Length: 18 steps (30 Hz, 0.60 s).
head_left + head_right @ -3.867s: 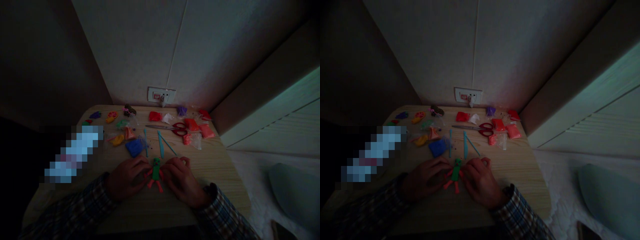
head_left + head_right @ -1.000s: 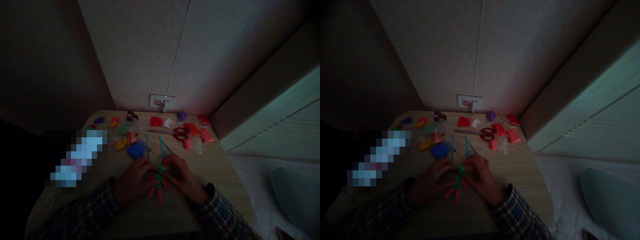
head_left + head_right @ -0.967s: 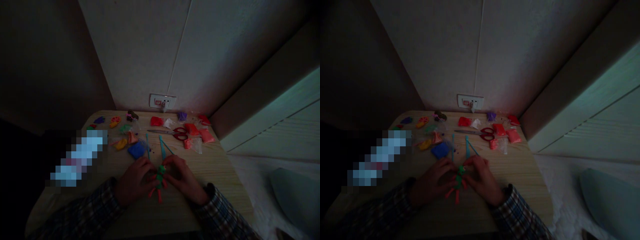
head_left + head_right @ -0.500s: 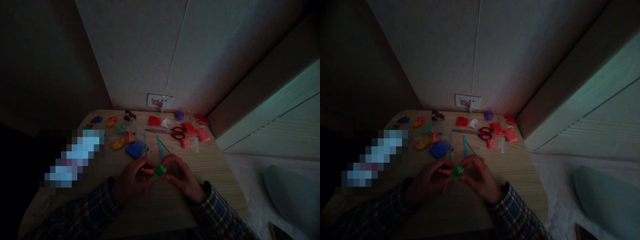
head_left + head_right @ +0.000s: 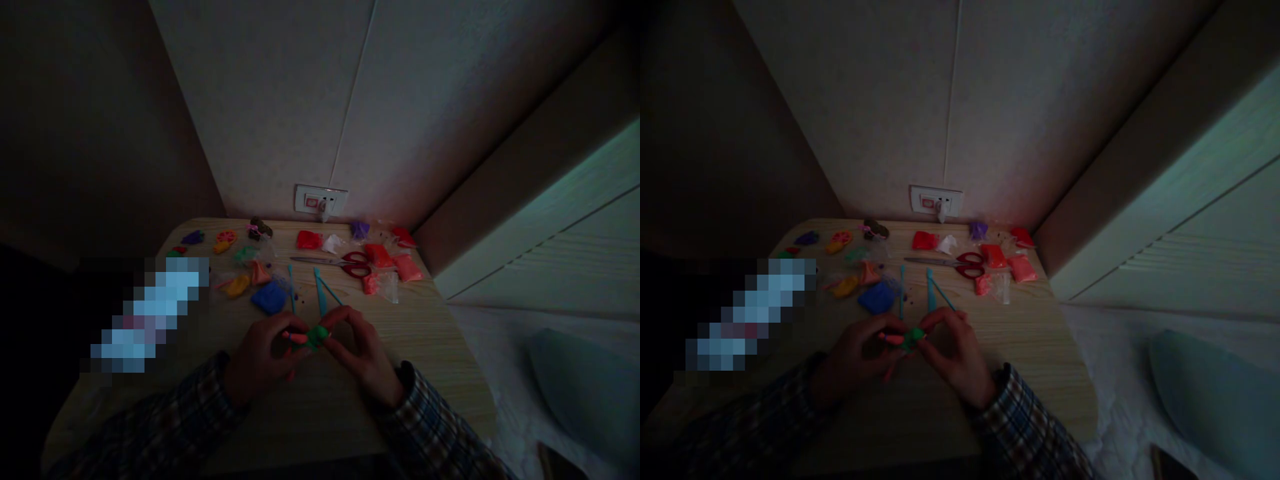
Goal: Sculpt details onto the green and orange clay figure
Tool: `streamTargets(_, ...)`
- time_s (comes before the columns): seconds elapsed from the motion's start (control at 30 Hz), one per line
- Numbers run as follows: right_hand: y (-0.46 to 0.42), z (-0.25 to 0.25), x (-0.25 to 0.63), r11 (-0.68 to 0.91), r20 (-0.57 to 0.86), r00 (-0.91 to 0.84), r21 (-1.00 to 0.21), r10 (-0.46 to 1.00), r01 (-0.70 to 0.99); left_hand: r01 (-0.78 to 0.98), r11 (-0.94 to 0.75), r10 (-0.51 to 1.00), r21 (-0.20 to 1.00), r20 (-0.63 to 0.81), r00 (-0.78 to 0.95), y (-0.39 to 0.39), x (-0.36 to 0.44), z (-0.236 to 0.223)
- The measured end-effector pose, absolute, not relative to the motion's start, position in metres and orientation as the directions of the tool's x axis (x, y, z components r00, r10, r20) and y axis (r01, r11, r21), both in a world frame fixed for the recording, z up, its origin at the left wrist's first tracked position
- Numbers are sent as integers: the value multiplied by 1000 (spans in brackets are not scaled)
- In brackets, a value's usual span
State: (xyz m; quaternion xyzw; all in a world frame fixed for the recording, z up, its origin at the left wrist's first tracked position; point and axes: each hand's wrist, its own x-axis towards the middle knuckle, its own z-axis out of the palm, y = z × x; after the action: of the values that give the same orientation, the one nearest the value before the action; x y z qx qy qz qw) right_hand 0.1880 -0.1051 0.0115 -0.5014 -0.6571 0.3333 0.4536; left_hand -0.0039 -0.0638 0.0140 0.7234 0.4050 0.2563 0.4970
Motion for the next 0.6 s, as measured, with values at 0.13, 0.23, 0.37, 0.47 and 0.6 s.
streamTargets(0.13, -104, 10, 188, 261, 242, -97, -908, 965, 327, 340, -159, 845, 927, -50, 532, -63, -4, 11)
streamTargets(0.23, -104, 9, 188, 260, 240, -100, -905, 966, 337, 331, -135, 839, 934, -70, 540, -63, -4, 9)
streamTargets(0.37, -103, 9, 188, 266, 241, -112, -882, 964, 388, 310, -73, 828, 948, -116, 549, -61, -3, 10)
streamTargets(0.47, -103, 9, 189, 291, 269, -111, -857, 957, 426, 327, -75, 838, 942, -118, 533, -59, -4, 12)
streamTargets(0.6, -103, 9, 189, 297, 283, -98, -856, 954, 423, 296, -11, 825, 955, -159, 543, -58, -4, 13)
